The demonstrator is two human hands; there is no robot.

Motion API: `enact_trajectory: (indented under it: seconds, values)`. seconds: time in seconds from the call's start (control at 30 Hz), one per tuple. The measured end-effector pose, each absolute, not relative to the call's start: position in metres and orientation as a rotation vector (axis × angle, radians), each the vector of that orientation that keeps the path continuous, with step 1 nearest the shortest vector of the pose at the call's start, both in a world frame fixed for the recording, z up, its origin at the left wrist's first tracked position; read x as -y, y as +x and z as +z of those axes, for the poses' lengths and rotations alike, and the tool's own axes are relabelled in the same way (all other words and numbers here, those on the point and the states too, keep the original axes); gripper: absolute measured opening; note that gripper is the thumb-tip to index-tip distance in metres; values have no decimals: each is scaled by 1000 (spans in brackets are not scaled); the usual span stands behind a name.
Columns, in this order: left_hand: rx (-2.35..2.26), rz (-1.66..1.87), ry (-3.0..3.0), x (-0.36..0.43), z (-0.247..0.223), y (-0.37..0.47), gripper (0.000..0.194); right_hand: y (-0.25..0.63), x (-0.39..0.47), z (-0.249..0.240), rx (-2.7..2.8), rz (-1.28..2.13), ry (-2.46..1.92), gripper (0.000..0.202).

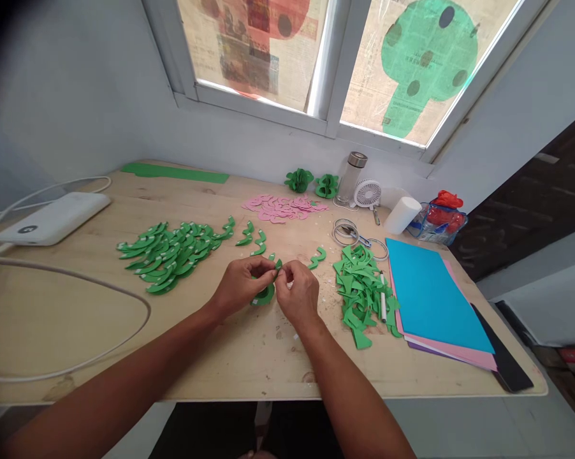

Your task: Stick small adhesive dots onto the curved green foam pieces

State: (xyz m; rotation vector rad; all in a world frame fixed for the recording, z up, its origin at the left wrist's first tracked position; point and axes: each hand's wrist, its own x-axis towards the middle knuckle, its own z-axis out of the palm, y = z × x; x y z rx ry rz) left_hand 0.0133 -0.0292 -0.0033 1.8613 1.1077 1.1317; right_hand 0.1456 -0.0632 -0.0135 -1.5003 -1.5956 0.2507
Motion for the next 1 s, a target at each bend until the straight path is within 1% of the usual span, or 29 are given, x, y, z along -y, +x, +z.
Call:
enact_trajectory:
  seconds: [0.13, 0.3, 0.7, 1.0]
  values:
    - [-1106, 1133, 1818, 28, -5, 13, 15, 144, 64, -11, 1597, 253, -1495, 11]
    - [-1120, 1135, 1914, 29, -3, 13, 13, 144, 65, -9, 1563, 311, -1505, 13]
    - [-1113, 1154, 1902, 29, -7, 15, 12, 145, 63, -11, 1533, 362, -1503, 11]
    - [-1107, 1162, 1760, 29, -5, 14, 14, 142, 64, -9, 1545, 200, -1430, 7]
